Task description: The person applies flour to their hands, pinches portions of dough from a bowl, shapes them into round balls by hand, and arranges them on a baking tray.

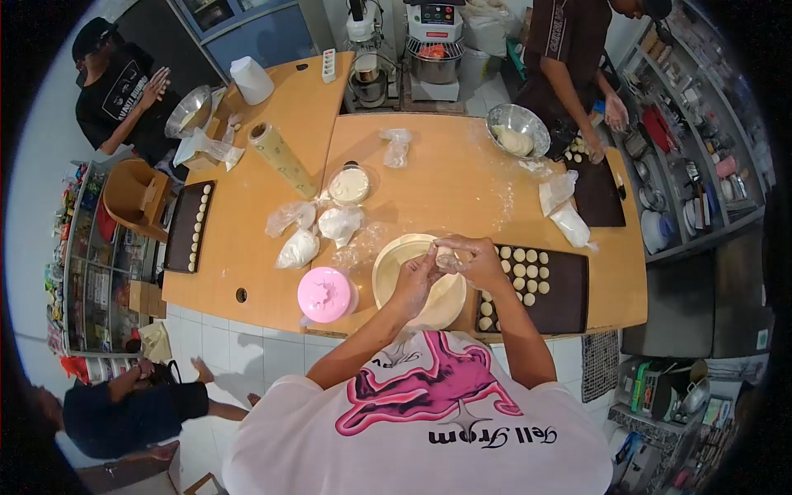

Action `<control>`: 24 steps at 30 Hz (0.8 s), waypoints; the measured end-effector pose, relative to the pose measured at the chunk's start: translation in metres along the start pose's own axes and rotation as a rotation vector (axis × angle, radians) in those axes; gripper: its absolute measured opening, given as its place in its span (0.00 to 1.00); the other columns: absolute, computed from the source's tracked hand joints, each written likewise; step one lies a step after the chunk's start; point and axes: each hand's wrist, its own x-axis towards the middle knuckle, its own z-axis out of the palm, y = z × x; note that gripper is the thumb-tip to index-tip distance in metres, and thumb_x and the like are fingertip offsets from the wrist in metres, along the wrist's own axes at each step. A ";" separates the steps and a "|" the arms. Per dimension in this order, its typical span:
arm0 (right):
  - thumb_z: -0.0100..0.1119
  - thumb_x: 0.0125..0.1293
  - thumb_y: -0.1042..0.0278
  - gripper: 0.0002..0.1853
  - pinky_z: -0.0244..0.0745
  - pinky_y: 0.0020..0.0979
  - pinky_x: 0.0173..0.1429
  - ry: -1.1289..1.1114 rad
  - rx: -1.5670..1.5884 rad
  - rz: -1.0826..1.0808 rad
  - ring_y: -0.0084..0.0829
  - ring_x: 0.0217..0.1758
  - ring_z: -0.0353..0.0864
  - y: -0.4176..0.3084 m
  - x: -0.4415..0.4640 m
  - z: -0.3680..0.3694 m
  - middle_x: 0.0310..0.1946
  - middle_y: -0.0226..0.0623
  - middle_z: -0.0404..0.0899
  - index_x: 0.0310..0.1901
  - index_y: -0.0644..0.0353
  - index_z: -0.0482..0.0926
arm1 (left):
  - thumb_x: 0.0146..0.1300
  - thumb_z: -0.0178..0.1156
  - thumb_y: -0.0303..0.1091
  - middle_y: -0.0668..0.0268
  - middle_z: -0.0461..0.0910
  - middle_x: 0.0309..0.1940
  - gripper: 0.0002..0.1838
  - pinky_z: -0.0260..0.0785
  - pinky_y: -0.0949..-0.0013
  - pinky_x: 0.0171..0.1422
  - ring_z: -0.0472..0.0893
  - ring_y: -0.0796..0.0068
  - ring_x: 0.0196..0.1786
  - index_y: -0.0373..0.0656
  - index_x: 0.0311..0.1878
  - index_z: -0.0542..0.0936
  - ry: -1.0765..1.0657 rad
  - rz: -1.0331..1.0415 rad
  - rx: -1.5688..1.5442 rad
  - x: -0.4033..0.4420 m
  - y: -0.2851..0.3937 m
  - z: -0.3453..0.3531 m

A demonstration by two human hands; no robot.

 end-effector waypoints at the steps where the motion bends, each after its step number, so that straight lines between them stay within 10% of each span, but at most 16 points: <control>1: 0.71 0.53 0.73 0.19 0.72 0.29 0.59 0.012 0.035 0.007 0.26 0.53 0.79 0.002 0.000 0.001 0.50 0.39 0.83 0.50 0.58 0.84 | 0.73 0.48 0.51 0.62 0.84 0.38 0.24 0.71 0.66 0.59 0.82 0.73 0.44 0.38 0.42 0.81 0.000 0.009 0.011 0.000 0.000 0.001; 24: 0.62 0.65 0.73 0.13 0.74 0.24 0.51 0.132 0.122 0.107 0.20 0.45 0.80 0.028 -0.007 0.014 0.42 0.34 0.84 0.49 0.66 0.82 | 0.71 0.55 0.43 0.65 0.85 0.32 0.18 0.70 0.73 0.45 0.81 0.81 0.35 0.36 0.41 0.83 0.093 0.164 0.436 -0.005 -0.002 -0.001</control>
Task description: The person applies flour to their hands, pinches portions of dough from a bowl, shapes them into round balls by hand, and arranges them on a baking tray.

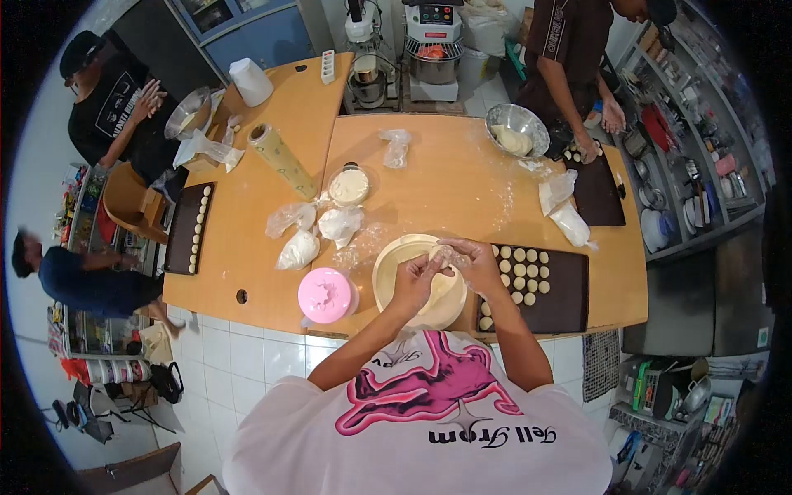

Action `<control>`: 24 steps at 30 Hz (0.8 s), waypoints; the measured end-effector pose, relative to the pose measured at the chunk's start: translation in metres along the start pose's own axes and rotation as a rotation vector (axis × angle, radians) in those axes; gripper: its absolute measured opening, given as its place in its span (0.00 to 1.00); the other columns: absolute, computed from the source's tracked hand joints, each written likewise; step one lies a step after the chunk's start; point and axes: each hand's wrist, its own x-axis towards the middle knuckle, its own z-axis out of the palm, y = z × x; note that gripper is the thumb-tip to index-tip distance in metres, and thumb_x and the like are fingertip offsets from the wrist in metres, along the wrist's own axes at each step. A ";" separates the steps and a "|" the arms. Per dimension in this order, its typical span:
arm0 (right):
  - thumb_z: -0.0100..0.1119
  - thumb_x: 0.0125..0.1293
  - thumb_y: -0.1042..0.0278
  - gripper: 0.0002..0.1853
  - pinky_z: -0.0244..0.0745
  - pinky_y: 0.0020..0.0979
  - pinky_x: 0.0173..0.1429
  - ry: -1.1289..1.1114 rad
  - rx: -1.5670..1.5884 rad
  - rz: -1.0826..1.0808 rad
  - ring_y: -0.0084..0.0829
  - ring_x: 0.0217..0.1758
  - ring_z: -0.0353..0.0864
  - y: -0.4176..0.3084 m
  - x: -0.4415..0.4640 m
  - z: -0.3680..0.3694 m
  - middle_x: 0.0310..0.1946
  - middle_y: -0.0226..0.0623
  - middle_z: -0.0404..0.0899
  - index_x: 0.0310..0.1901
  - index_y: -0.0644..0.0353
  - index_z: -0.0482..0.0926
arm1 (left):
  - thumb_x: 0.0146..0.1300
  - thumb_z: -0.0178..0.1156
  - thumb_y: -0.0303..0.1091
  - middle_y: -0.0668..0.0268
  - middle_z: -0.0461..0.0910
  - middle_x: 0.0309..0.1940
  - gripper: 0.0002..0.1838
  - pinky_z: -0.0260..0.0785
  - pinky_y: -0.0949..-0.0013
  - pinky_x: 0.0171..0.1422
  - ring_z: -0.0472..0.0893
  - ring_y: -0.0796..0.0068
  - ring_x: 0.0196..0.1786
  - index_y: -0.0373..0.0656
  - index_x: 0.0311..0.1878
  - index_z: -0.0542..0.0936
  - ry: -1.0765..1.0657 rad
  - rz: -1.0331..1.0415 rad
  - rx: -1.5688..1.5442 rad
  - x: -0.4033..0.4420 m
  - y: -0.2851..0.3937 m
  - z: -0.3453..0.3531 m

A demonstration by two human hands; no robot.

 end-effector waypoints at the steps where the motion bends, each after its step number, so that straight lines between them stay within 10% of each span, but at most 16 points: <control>1: 0.62 0.65 0.72 0.13 0.74 0.24 0.51 0.001 0.040 0.035 0.20 0.44 0.79 -0.003 -0.001 0.001 0.41 0.34 0.84 0.49 0.66 0.82 | 0.72 0.54 0.43 0.65 0.85 0.31 0.18 0.69 0.74 0.44 0.80 0.82 0.34 0.35 0.41 0.83 0.010 0.017 0.060 0.000 -0.002 -0.002; 24: 0.61 0.67 0.67 0.13 0.73 0.24 0.50 0.013 0.225 0.187 0.19 0.43 0.77 -0.002 -0.007 0.001 0.38 0.31 0.83 0.46 0.69 0.82 | 0.71 0.55 0.40 0.66 0.84 0.28 0.16 0.70 0.75 0.39 0.78 0.82 0.31 0.35 0.38 0.83 -0.043 0.060 0.212 0.007 0.002 -0.012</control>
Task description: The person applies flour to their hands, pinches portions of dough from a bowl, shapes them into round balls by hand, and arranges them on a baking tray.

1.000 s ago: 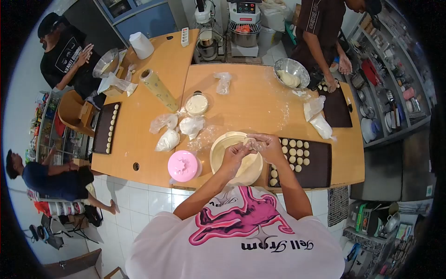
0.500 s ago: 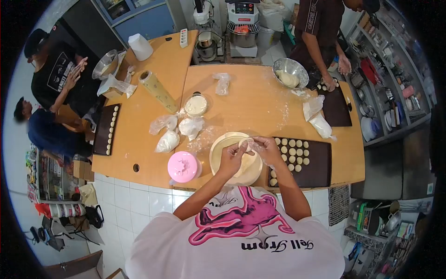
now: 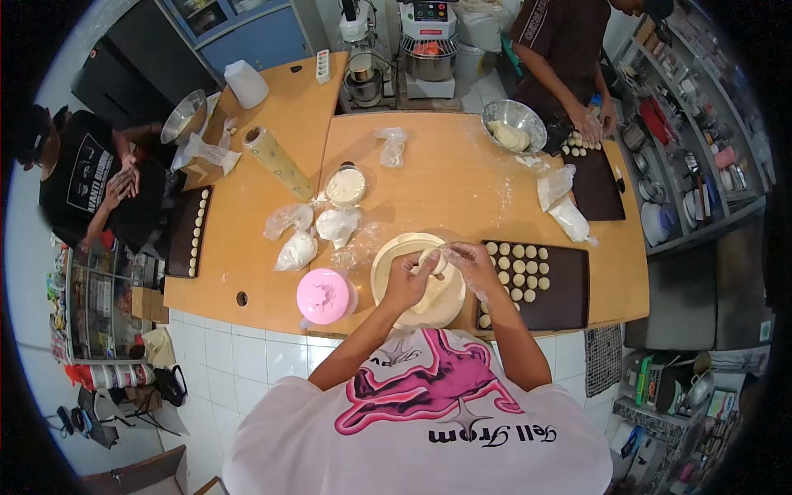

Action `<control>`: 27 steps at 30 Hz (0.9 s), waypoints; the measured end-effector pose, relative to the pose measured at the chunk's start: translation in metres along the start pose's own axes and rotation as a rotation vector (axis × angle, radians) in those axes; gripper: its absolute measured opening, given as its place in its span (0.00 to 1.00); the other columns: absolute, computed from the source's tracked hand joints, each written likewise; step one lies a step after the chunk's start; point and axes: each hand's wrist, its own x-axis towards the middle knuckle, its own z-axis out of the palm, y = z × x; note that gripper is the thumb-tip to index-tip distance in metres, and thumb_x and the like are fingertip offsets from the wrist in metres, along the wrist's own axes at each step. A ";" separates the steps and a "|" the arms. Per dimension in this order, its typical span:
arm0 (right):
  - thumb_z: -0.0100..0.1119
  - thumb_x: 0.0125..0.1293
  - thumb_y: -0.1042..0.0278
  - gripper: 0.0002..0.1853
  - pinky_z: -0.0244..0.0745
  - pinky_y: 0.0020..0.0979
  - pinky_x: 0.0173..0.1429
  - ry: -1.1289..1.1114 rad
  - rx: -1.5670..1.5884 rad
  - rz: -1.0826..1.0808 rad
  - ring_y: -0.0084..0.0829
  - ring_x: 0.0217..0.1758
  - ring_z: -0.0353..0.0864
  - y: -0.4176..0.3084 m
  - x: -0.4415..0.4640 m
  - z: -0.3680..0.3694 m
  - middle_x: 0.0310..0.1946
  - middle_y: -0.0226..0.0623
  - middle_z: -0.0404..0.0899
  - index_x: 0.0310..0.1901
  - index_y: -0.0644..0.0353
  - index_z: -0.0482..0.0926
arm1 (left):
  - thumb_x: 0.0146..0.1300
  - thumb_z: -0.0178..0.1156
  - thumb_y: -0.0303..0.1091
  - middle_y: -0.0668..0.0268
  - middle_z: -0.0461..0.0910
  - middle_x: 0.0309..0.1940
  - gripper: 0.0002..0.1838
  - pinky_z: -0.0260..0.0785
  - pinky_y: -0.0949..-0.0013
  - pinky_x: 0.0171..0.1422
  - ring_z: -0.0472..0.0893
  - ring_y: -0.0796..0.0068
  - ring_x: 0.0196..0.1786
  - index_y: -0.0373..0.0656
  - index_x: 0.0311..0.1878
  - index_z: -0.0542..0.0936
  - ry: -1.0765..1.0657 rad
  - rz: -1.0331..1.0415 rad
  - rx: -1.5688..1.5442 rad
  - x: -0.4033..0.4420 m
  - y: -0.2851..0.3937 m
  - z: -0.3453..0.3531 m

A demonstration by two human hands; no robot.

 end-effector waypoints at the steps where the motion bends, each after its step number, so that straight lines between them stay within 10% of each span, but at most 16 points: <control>1: 0.61 0.67 0.67 0.13 0.73 0.24 0.49 -0.004 -0.014 -0.002 0.19 0.42 0.77 0.000 0.000 -0.001 0.37 0.31 0.83 0.46 0.69 0.82 | 0.72 0.55 0.40 0.66 0.84 0.29 0.16 0.70 0.75 0.40 0.78 0.82 0.31 0.35 0.39 0.83 -0.009 0.035 -0.016 0.002 0.000 0.001; 27: 0.61 0.66 0.67 0.11 0.72 0.24 0.41 -0.059 -0.061 0.034 0.18 0.35 0.77 0.014 0.006 -0.006 0.32 0.30 0.82 0.43 0.68 0.82 | 0.69 0.58 0.37 0.67 0.84 0.35 0.13 0.72 0.72 0.47 0.80 0.80 0.39 0.35 0.42 0.83 -0.197 -0.049 0.051 0.001 0.004 -0.015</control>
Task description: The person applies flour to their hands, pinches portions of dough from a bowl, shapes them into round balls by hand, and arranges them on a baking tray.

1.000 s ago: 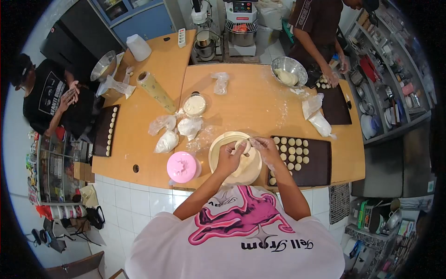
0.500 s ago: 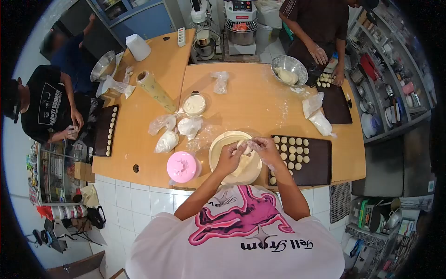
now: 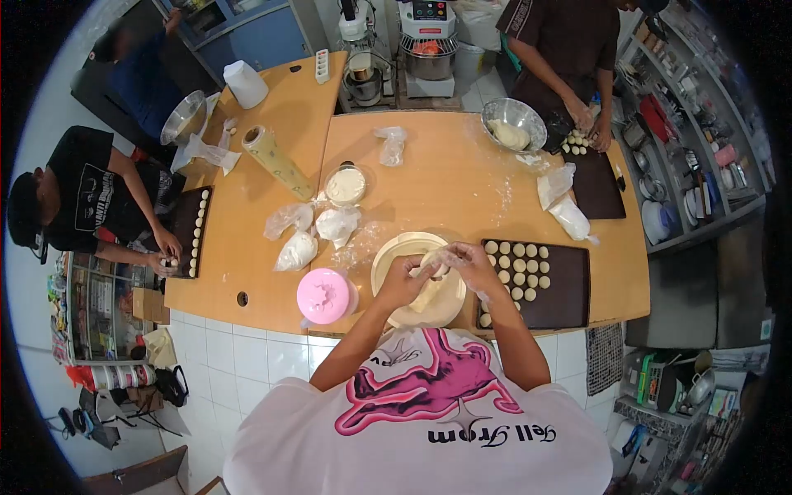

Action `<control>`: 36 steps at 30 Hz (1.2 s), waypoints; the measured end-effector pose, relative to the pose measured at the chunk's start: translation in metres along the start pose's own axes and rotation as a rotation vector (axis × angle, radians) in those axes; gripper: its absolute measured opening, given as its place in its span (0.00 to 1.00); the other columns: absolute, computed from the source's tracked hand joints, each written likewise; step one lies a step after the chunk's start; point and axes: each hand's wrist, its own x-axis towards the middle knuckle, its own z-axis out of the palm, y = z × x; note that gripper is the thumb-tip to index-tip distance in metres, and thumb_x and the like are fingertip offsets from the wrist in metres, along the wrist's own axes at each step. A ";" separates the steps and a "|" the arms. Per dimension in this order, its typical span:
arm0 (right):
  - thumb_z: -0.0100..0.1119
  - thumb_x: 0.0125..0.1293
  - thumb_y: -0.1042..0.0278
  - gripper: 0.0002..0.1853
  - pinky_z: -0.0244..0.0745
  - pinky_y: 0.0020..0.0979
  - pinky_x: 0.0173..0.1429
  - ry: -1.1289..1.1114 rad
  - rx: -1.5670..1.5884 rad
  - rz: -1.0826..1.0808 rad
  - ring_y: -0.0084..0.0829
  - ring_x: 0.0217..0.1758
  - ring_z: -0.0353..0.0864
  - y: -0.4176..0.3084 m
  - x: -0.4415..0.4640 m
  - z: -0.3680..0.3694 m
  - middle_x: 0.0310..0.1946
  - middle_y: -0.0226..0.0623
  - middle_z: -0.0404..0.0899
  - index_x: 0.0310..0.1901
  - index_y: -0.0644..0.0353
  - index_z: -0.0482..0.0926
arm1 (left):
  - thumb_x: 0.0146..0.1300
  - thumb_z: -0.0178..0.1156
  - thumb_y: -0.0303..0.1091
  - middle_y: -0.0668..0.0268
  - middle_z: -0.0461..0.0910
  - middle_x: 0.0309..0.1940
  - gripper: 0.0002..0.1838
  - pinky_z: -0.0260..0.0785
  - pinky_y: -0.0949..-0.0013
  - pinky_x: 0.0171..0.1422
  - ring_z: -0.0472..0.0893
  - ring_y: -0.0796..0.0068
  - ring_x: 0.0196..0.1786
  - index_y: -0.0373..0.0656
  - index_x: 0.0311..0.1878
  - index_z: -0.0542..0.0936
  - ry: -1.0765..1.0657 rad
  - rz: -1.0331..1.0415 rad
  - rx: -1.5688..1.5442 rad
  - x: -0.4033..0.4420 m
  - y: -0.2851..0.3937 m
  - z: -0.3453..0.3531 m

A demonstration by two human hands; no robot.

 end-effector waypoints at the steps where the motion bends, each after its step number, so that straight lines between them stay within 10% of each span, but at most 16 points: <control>1: 0.61 0.66 0.68 0.10 0.72 0.23 0.41 -0.017 -0.033 0.028 0.17 0.35 0.77 0.002 0.001 0.000 0.33 0.30 0.82 0.42 0.68 0.82 | 0.68 0.59 0.37 0.67 0.84 0.35 0.13 0.72 0.72 0.47 0.80 0.80 0.40 0.36 0.42 0.84 -0.020 0.008 0.058 0.000 0.000 -0.003; 14: 0.68 0.60 0.67 0.11 0.75 0.28 0.46 0.167 -0.117 -0.058 0.24 0.38 0.82 -0.003 -0.004 0.006 0.34 0.37 0.85 0.39 0.66 0.85 | 0.62 0.66 0.37 0.71 0.84 0.29 0.11 0.67 0.77 0.40 0.77 0.86 0.33 0.39 0.39 0.86 -0.066 -0.128 -0.091 0.004 -0.005 -0.016; 23: 0.70 0.51 0.77 0.10 0.79 0.35 0.42 0.529 -0.716 -0.693 0.42 0.38 0.85 -0.014 -0.011 0.026 0.35 0.44 0.84 0.38 0.64 0.84 | 0.71 0.55 0.41 0.65 0.83 0.37 0.17 0.75 0.71 0.55 0.83 0.76 0.40 0.36 0.49 0.81 0.259 -0.169 -0.622 0.002 -0.009 0.011; 36: 0.61 0.61 0.61 0.38 0.49 0.49 0.75 0.120 -1.063 -0.681 0.51 0.73 0.56 -0.003 -0.029 0.045 0.69 0.52 0.59 0.69 0.67 0.58 | 0.70 0.58 0.42 0.65 0.82 0.32 0.15 0.76 0.72 0.49 0.82 0.77 0.38 0.38 0.42 0.81 0.390 -0.228 -0.775 -0.003 0.011 0.017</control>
